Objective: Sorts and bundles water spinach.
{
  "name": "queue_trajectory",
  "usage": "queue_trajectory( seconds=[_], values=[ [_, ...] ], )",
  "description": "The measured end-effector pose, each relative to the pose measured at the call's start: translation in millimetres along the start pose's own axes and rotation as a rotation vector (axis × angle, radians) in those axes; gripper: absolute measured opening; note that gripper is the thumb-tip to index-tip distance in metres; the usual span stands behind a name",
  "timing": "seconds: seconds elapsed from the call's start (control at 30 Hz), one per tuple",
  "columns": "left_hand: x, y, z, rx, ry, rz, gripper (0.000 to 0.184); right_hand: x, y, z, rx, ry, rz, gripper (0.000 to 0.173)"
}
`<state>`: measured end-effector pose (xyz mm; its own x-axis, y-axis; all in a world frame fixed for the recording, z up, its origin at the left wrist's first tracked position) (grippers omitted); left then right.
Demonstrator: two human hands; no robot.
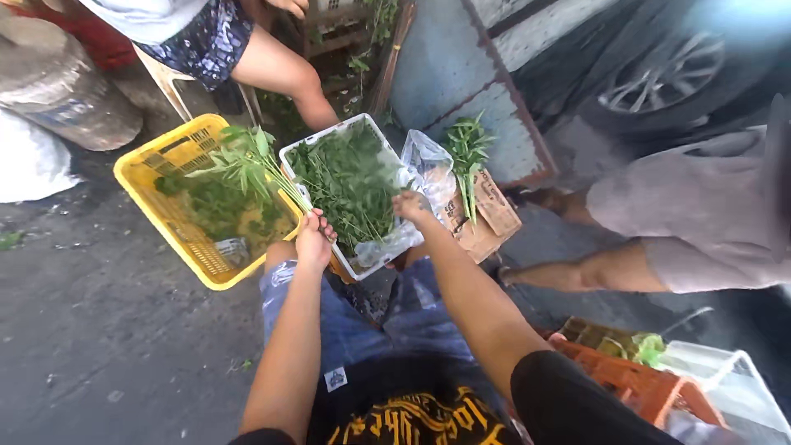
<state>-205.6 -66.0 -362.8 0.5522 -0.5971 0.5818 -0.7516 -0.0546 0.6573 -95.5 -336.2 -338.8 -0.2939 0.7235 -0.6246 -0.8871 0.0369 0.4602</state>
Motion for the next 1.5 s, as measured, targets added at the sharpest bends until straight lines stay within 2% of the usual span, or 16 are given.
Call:
queue_trajectory(
  seconds=[0.1,0.27,0.33,0.4,0.5,0.6,0.67,0.77,0.9,1.0,1.1,1.2,1.3,1.33,1.43,1.5],
  values=[
    [-4.9,6.4,6.5,0.000,-0.069,0.024,0.029,-18.3,8.7,2.4,-0.025,0.357,-0.027,0.043],
    [-24.9,14.9,8.1,0.024,-0.101,-0.012,0.033,-18.1,1.7,6.4,-0.137,0.441,-0.207,0.064],
    [-31.6,17.2,7.5,0.011,-0.087,-0.043,0.033,-2.7,10.8,11.0,-0.182,0.545,-0.241,0.066],
    [-34.8,17.3,4.4,-0.002,-0.072,-0.076,0.032,31.8,12.1,1.2,-0.213,0.608,-0.143,0.062],
    [-30.3,12.5,1.7,-0.009,-0.066,-0.094,0.035,87.1,16.9,-26.3,-0.123,0.640,0.065,0.070],
    [-21.3,9.2,8.0,-0.058,-0.075,-0.092,0.040,112.8,24.3,-31.0,-0.078,0.670,0.118,0.043],
    [-13.4,6.4,17.2,-0.118,-0.118,-0.102,0.042,101.6,32.5,-18.1,-0.062,0.624,0.057,0.034],
    [9.7,-1.3,29.3,-0.167,-0.194,-0.023,0.042,69.6,58.5,14.2,-0.104,0.474,-0.079,0.036],
    [64.5,-11.0,19.3,-0.028,-0.308,0.160,0.017,41.7,101.2,54.9,-0.483,0.373,-0.382,0.034],
    [96.4,-3.4,-6.8,0.034,-0.510,0.143,0.028,42.0,115.0,67.0,-0.674,0.453,-0.516,0.035],
    [106.2,-4.5,-33.3,0.070,-0.656,0.047,0.030,46.4,113.3,71.4,-0.712,0.471,-0.528,0.036],
    [112.2,-8.7,-49.2,0.114,-0.692,0.066,0.023,39.7,106.5,72.0,-0.671,0.394,-0.466,0.036],
    [116.5,-8.5,-55.9,0.150,-0.683,0.101,0.022,30.5,110.9,82.6,-0.710,0.241,-0.492,0.069],
    [118.2,-7.8,-54.8,0.150,-0.689,0.114,0.022,28.0,112.3,92.3,-0.744,0.208,-0.496,0.071],
    [120.4,-4.2,-44.6,0.138,-0.688,0.134,0.022,33.4,106.3,114.9,-0.776,0.084,-0.425,0.046],
    [119.6,2.2,-36.9,0.111,-0.772,0.107,0.025,40.0,96.2,113.7,-0.743,-0.007,-0.391,0.039]
  ],
)
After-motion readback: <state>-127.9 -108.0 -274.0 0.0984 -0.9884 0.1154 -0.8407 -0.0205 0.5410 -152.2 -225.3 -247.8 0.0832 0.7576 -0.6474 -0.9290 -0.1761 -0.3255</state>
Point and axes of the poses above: each hand's wrist, its own y-axis away from the middle knuckle, its own x-axis out of the palm, z = x × y, the point moved 8 cm from there along -y, towards the middle knuckle, and after that the axes turned 8 degrees about -x, right-handed, at the moved point
